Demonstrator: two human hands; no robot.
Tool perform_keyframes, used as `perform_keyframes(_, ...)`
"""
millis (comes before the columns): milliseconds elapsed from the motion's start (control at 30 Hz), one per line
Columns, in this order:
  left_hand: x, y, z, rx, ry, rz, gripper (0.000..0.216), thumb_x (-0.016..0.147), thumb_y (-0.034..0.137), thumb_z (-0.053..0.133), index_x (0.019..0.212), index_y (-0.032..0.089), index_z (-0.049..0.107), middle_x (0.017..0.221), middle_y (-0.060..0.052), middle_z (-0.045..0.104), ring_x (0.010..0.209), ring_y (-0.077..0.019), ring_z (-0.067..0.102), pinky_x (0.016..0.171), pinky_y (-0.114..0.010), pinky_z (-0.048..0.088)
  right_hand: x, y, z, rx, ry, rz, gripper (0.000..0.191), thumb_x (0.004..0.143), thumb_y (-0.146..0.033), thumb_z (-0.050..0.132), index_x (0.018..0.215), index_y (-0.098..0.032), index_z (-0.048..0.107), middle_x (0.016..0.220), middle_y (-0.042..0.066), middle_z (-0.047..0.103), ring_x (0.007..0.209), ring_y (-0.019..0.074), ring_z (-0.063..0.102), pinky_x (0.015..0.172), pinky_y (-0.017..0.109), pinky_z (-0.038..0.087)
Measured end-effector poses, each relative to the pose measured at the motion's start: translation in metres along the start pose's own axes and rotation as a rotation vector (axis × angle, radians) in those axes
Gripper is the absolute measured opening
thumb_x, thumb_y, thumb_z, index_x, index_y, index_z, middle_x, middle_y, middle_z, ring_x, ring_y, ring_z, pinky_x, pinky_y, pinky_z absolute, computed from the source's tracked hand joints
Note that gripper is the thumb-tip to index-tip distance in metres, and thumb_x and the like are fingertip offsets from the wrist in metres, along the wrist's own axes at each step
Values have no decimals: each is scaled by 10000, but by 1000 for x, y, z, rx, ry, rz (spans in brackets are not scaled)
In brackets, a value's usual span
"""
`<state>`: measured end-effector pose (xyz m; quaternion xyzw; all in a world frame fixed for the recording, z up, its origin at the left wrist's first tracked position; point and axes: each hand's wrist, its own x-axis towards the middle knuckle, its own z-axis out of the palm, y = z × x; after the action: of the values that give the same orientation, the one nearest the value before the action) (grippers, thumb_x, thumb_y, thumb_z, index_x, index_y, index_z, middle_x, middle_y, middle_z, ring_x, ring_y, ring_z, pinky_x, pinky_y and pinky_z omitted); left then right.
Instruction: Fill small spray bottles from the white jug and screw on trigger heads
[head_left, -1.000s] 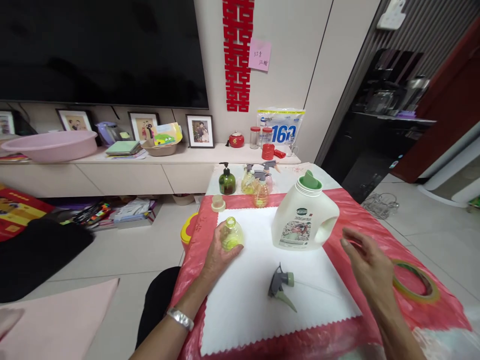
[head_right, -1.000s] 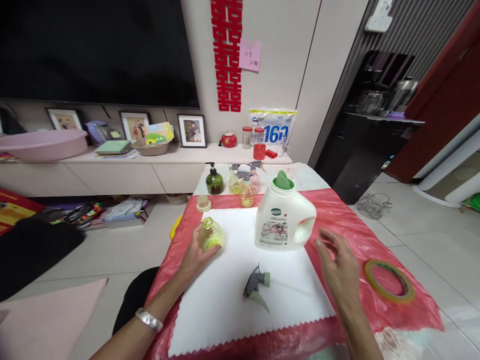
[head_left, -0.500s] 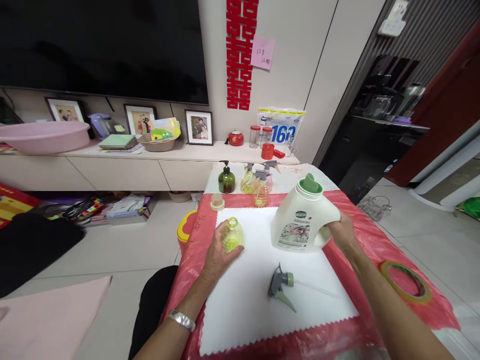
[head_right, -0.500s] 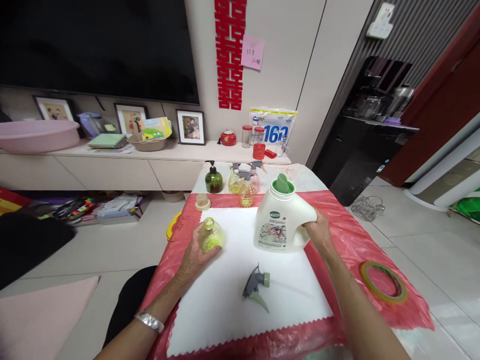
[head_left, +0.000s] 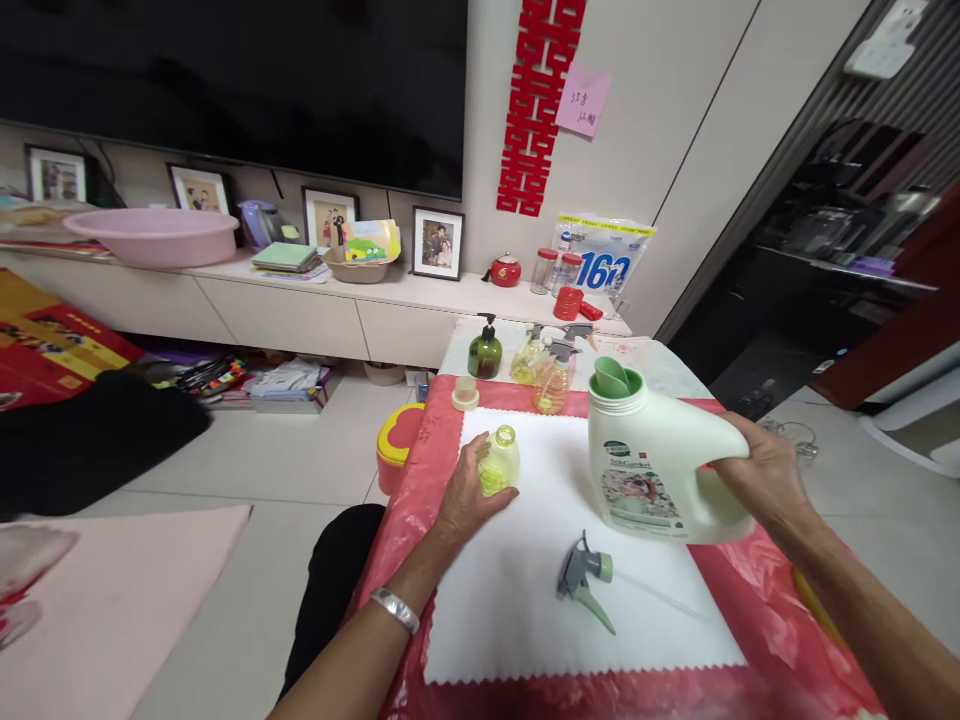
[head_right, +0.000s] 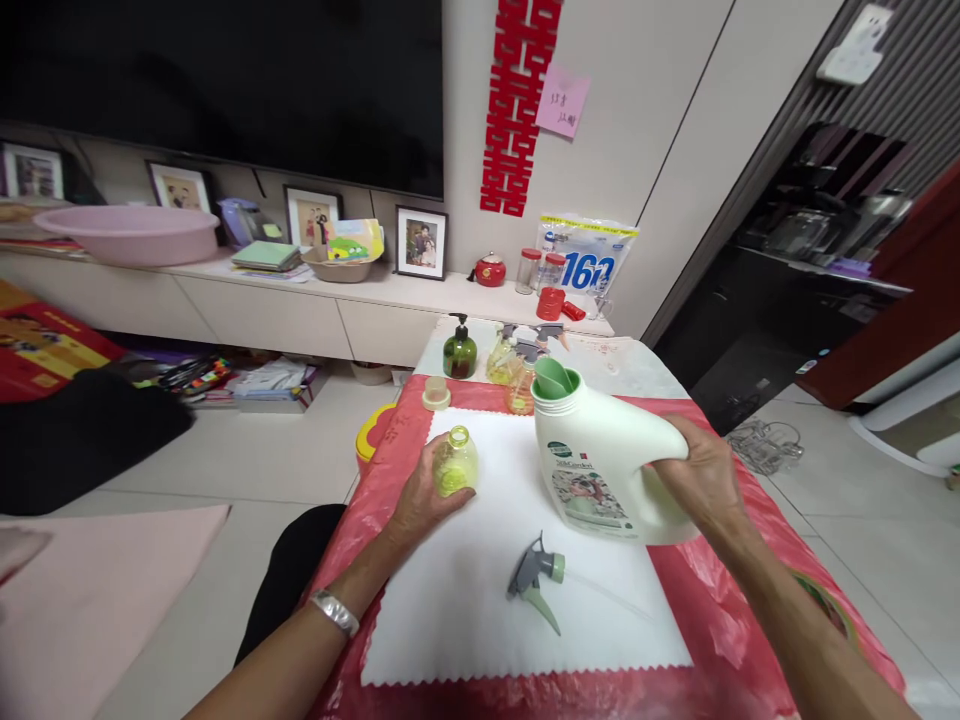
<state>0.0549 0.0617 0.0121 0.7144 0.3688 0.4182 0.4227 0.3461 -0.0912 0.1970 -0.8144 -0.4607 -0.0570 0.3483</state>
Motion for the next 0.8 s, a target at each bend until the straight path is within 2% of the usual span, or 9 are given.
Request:
perform_keyframes(200,0,-1,2,-26,0,1,891,629,259,816,1396,205,367,1404,-151,514,1325,-334,515,1142,-534,384,8,-18,-22,-124,-124,25,275,565,-284,531,779,-226,693,594,0,639,583,179,582,555,278,415)
perform_keyframes(333,-1,-1,2,-55,-9,-7,901,633,257,827,1408,230,370,1394,-131,520,1313,-329,521,1136,-529,391,16,-28,-30,-277,-214,-4,312,586,-284,519,840,-253,697,645,-1,679,616,193,617,587,287,422)
perform_keyframes(533,-1,2,1,-65,-23,-43,928,619,252,837,1418,222,366,1407,-138,506,1346,-337,495,1157,-518,372,28,-41,-31,-489,-323,-148,243,674,-218,552,867,-299,676,682,-17,711,647,183,656,617,280,402)
perform_keyframes(800,-1,8,0,-32,-24,-30,909,628,242,825,1413,221,367,1399,-129,511,1336,-328,508,1148,-502,399,32,-72,-25,-694,-441,-171,288,726,-168,575,944,-325,678,720,-2,696,669,192,652,600,276,372)
